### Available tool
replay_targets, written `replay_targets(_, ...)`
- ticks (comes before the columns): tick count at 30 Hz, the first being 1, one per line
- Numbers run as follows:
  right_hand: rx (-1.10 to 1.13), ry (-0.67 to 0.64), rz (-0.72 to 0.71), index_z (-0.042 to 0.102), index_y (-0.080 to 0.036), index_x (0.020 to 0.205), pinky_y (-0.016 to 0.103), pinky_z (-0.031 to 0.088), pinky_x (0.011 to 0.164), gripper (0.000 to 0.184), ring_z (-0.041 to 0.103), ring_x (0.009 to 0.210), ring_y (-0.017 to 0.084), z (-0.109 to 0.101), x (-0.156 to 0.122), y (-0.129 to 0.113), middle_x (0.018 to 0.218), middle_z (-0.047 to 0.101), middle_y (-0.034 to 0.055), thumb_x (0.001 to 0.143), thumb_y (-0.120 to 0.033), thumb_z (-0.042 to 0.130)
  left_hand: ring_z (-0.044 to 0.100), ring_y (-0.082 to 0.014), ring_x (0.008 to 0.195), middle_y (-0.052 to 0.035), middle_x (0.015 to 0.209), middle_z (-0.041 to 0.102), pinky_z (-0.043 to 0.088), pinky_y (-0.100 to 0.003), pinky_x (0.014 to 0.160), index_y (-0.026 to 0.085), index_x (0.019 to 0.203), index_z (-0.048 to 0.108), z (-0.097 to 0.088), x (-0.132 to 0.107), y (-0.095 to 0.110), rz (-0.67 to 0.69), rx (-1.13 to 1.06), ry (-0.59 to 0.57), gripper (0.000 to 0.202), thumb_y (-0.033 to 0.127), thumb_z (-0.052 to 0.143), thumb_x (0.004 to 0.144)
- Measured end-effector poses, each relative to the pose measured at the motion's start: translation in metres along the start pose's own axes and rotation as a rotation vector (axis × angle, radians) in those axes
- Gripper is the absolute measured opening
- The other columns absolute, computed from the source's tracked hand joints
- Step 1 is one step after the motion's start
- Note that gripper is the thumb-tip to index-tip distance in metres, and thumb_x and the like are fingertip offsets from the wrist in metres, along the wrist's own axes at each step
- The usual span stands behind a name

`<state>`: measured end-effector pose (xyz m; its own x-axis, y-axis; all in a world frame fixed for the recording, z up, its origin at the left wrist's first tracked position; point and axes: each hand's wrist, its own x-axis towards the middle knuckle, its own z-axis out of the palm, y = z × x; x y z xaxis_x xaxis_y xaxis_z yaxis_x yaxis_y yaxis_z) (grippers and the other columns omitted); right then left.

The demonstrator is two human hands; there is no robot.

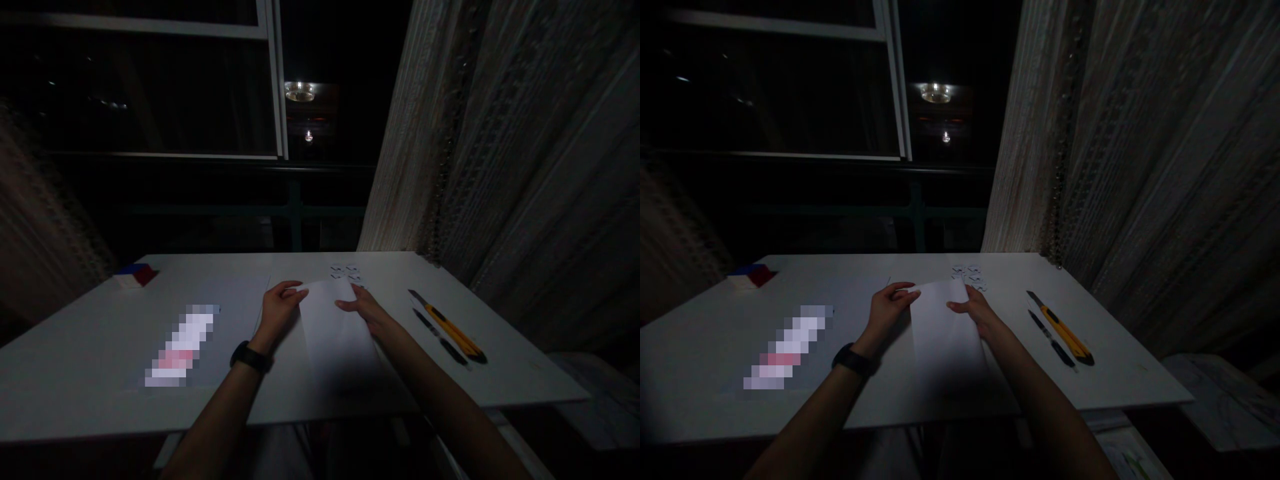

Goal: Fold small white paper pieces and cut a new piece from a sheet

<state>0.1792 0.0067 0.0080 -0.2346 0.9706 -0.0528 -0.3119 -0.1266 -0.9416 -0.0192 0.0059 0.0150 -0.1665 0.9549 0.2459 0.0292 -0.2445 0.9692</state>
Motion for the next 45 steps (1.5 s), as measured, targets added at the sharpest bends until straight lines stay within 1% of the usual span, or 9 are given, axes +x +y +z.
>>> replay_targets(6,-0.004,0.002,-0.011,0.060,-0.016,0.093,0.037,0.049,0.066,0.055,0.064,0.072,0.025,0.0007,-0.0002,-0.0003,0.081,0.068,0.0061,0.042,-0.015,0.078,0.053,-0.0101,0.051,-0.0001,0.055,0.060,0.039,-0.020,0.049,0.012,0.082,0.067,0.0000,0.0005,-0.0016,-0.010,-0.008,0.012,0.039,0.033,0.076,0.051)
replay_targets(10,-0.007,0.018,-0.014,0.060,-0.016,0.092,0.037,0.049,0.066,0.054,0.063,0.072,0.025,0.0014,-0.0013,-0.0011,0.081,0.068,0.0058,0.041,-0.014,0.078,0.053,-0.0101,0.051,-0.0003,0.054,0.060,0.041,-0.020,0.050,0.011,0.082,0.067,0.0000,0.0007,-0.0028,-0.006,-0.018,0.004,0.036,0.032,0.075,0.053)
replay_targets(18,-0.018,0.013,-0.018,0.060,-0.016,0.093,0.037,0.049,0.067,0.055,0.063,0.074,0.025,-0.0005,-0.0001,0.0005,0.083,0.068,0.0058,0.041,-0.014,0.078,0.053,-0.0107,0.050,0.0002,0.054,0.060,0.041,-0.021,0.050,0.013,0.078,0.068,0.0003,-0.0012,0.0010,0.004,-0.005,0.034,0.032,0.031,0.075,0.052)
replay_targets(24,-0.014,0.011,-0.010,0.060,-0.016,0.093,0.037,0.049,0.065,0.055,0.063,0.070,0.024,0.0009,-0.0007,0.0001,0.081,0.068,0.0058,0.041,-0.015,0.079,0.053,-0.0099,0.049,0.0000,0.054,0.061,0.040,-0.021,0.048,0.012,0.082,0.067,-0.0001,-0.0006,0.0004,0.002,-0.001,0.030,0.037,0.030,0.076,0.052)
replay_targets(29,-0.013,0.021,-0.008,0.060,-0.016,0.091,0.038,0.049,0.066,0.056,0.063,0.072,0.025,0.0021,-0.0018,-0.0012,0.080,0.068,0.0055,0.039,-0.015,0.079,0.056,-0.0110,0.052,-0.0014,0.056,0.063,0.043,-0.021,0.051,0.012,0.083,0.067,-0.0014,-0.0003,0.0007,-0.029,-0.051,-0.001,0.038,0.029,0.077,0.051)
replay_targets(34,0.019,-0.003,-0.005,0.061,-0.015,0.091,0.039,0.049,0.069,0.054,0.064,0.072,0.025,-0.0020,0.0000,-0.0012,0.081,0.069,0.0062,0.040,-0.016,0.079,0.063,-0.0141,0.061,-0.0055,0.073,0.068,0.050,-0.027,0.060,0.013,0.096,0.064,-0.0061,-0.0014,0.0031,-0.123,-0.257,-0.097,0.047,0.030,0.077,0.053)
replay_targets(36,0.014,-0.002,-0.016,0.062,-0.016,0.090,0.038,0.049,0.069,0.053,0.064,0.072,0.025,-0.0032,0.0001,-0.0017,0.082,0.069,0.0064,0.040,-0.016,0.079,0.063,-0.0146,0.063,-0.0061,0.075,0.068,0.051,-0.029,0.064,0.013,0.098,0.064,-0.0075,-0.0014,0.0033,-0.144,-0.312,-0.130,0.049,0.028,0.077,0.054)
replay_targets(41,-0.014,0.019,-0.026,0.061,-0.016,0.091,0.037,0.049,0.068,0.054,0.063,0.072,0.024,-0.0036,-0.0011,-0.0041,0.081,0.068,0.0053,0.040,-0.016,0.079,0.064,-0.0156,0.064,-0.0070,0.075,0.068,0.052,-0.029,0.064,0.011,0.099,0.064,-0.0079,-0.0014,0.0040,-0.152,-0.331,-0.157,0.050,0.026,0.078,0.053)
replay_targets(45,-0.023,-0.004,-0.017,0.061,-0.016,0.092,0.037,0.049,0.069,0.055,0.063,0.073,0.024,-0.0036,-0.0015,-0.0048,0.081,0.068,0.0053,0.041,-0.016,0.079,0.063,-0.0147,0.063,-0.0063,0.075,0.068,0.052,-0.028,0.062,0.012,0.099,0.064,-0.0078,-0.0018,0.0053,-0.161,-0.328,-0.176,0.048,0.025,0.078,0.054)
